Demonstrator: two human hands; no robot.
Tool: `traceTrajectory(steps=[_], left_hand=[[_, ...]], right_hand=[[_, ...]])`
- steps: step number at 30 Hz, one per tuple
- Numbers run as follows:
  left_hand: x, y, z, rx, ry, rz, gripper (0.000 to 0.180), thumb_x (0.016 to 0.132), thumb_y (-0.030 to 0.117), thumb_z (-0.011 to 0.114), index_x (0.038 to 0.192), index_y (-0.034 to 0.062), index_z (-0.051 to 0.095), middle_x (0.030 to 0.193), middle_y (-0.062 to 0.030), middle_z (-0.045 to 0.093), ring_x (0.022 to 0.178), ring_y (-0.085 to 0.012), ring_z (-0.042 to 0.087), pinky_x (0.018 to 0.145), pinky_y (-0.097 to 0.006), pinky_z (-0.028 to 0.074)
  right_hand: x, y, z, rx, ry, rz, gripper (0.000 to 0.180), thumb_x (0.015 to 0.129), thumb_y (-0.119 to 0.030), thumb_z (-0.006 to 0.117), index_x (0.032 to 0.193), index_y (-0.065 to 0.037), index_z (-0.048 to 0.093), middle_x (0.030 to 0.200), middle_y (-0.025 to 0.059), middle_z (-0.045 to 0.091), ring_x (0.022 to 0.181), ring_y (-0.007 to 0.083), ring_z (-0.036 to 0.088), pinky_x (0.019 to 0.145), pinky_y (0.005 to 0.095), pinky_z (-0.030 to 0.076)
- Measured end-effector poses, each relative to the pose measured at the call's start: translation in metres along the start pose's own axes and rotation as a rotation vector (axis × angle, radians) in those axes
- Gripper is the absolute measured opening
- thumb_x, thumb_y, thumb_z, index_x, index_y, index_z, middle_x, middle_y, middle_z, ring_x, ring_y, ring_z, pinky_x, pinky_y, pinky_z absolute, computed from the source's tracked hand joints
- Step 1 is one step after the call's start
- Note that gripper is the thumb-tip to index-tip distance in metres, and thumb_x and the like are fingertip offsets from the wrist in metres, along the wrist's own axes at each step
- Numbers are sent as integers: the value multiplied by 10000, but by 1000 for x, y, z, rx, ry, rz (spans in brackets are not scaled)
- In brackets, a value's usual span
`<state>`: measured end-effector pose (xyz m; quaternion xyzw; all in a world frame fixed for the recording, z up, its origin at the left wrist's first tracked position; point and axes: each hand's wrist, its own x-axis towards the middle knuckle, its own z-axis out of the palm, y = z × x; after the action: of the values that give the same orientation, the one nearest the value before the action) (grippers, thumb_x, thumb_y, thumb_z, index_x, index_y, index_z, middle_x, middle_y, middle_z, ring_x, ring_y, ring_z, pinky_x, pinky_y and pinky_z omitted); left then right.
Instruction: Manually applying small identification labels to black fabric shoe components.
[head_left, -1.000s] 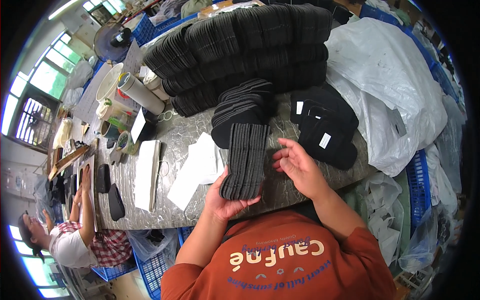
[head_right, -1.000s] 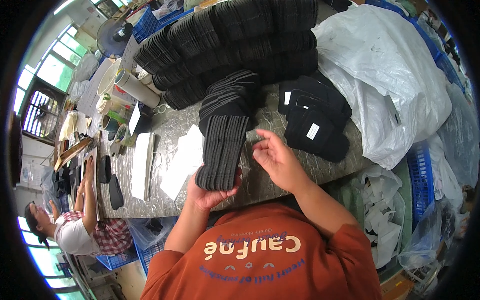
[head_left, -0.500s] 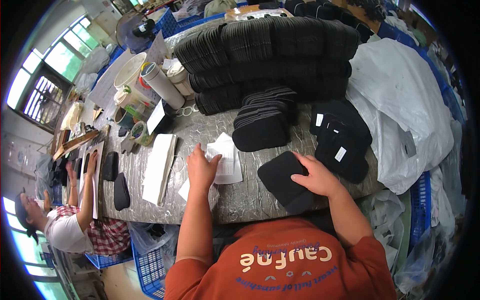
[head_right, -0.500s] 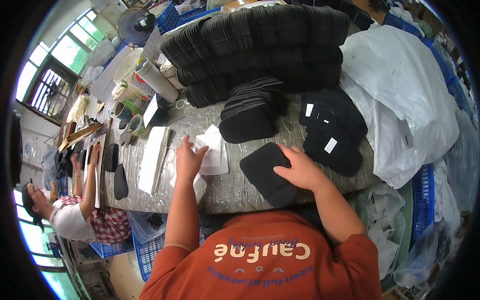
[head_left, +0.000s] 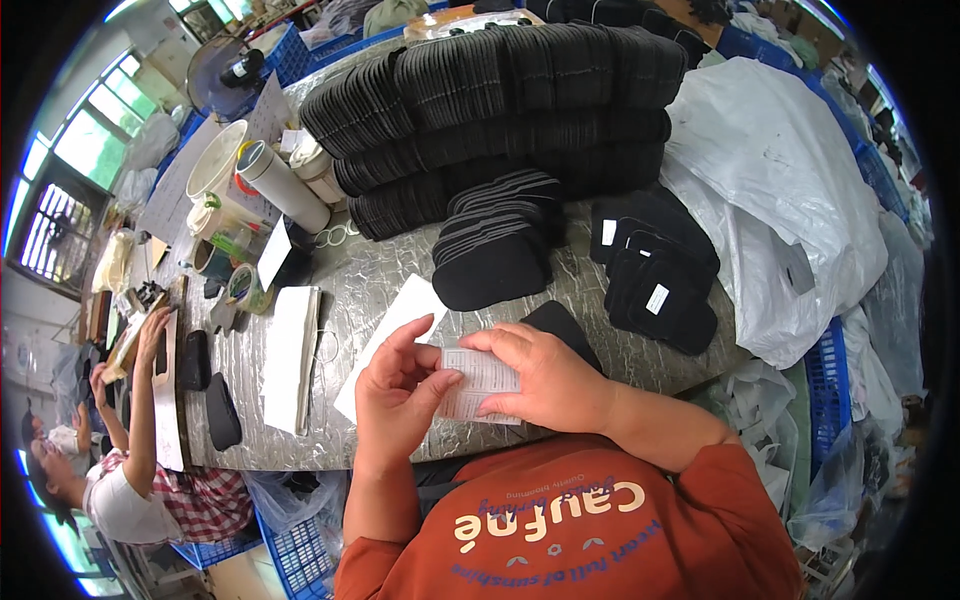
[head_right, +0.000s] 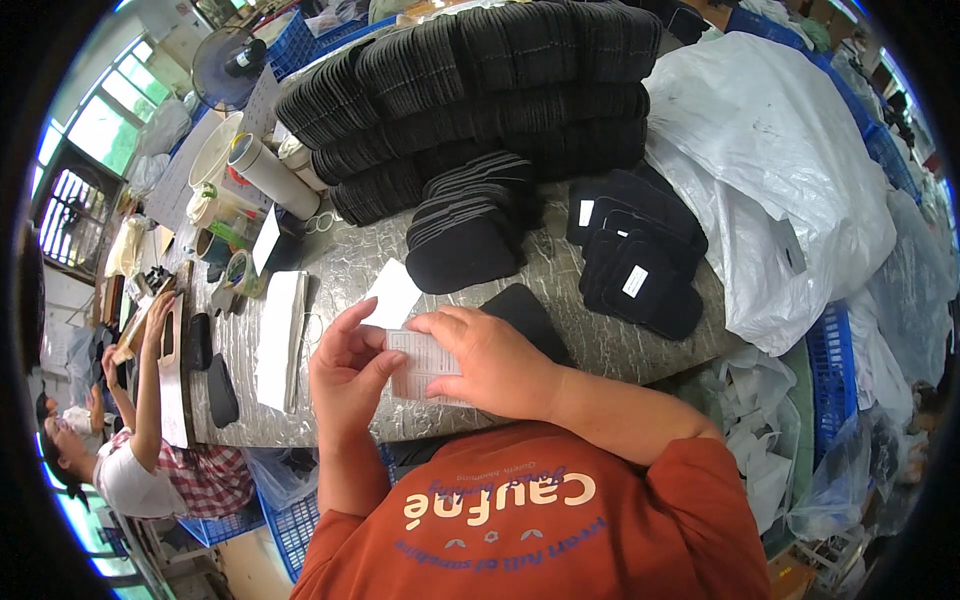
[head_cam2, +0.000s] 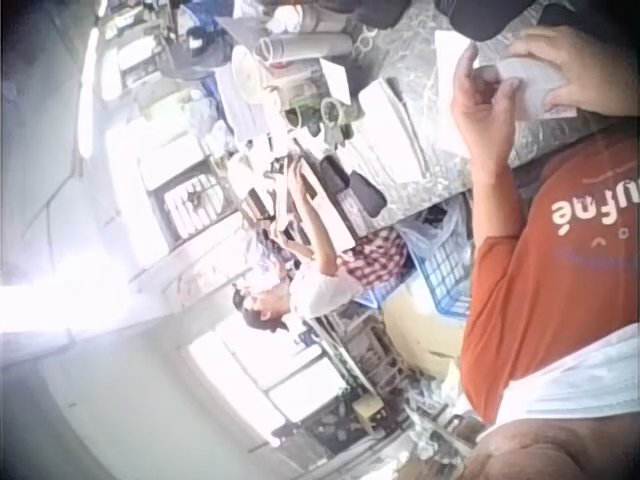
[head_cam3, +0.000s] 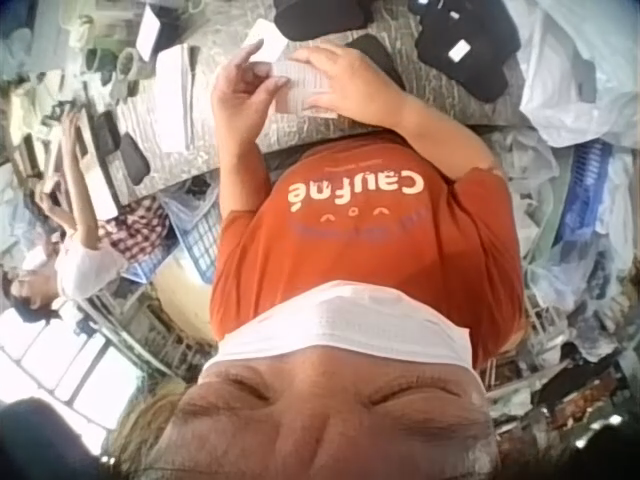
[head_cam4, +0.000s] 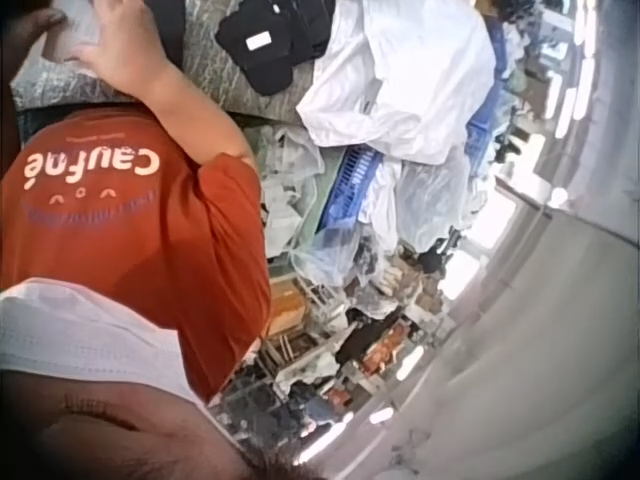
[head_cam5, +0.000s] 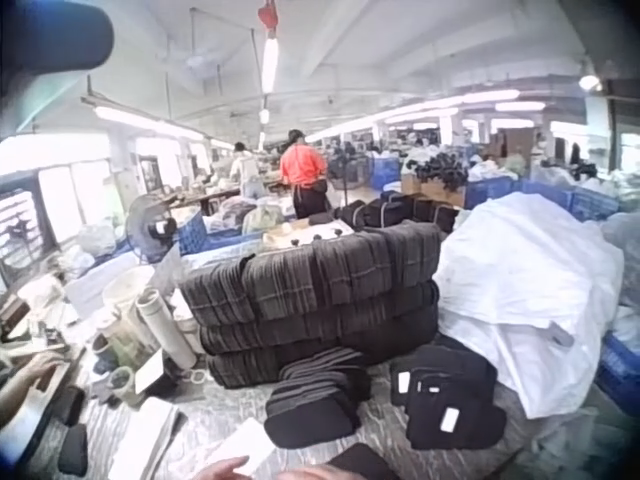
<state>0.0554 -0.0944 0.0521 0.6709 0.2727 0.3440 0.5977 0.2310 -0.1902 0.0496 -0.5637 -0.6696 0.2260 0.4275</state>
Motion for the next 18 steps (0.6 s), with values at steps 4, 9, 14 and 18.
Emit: traceTrajectory(steps=[4, 9, 14, 18], left_hand=[[7, -19, -1, 217, -95, 409, 475, 777, -23, 750, 1218, -18, 571, 875, -39, 646, 792, -116, 618, 721, -245, 499], [-1, -22, 13, -67, -191, -177, 155, 809, 49, 750, 934, -5, 676, 780, -25, 666, 712, -66, 581, 634, -230, 472], [-4, -21, 20, 101, -152, -117, 95, 830, 46, 729, 881, -6, 669, 738, -33, 656, 653, -81, 586, 577, -243, 473], [-12, -34, 28, 275, -88, -11, 81, 852, 46, 704, 880, -12, 654, 712, -62, 637, 619, -111, 590, 558, -261, 473]], right_hand=[[-9, -2, 0, 419, 4, 284, 517, 711, -87, 789, 1163, -32, 543, 858, 138, 670, 772, 220, 662, 727, 314, 504], [-19, 1, -1, 357, 46, 390, 459, 727, -63, 782, 1118, -34, 544, 771, 110, 660, 706, 120, 630, 642, 282, 481], [-33, 24, -5, 686, 21, 377, 427, 743, -83, 777, 1095, -11, 546, 734, 69, 625, 683, 81, 572, 612, 267, 463], [-37, 18, -8, 313, 24, 417, 315, 780, -82, 754, 1022, 3, 569, 722, 34, 613, 635, 69, 514, 598, 254, 448]])
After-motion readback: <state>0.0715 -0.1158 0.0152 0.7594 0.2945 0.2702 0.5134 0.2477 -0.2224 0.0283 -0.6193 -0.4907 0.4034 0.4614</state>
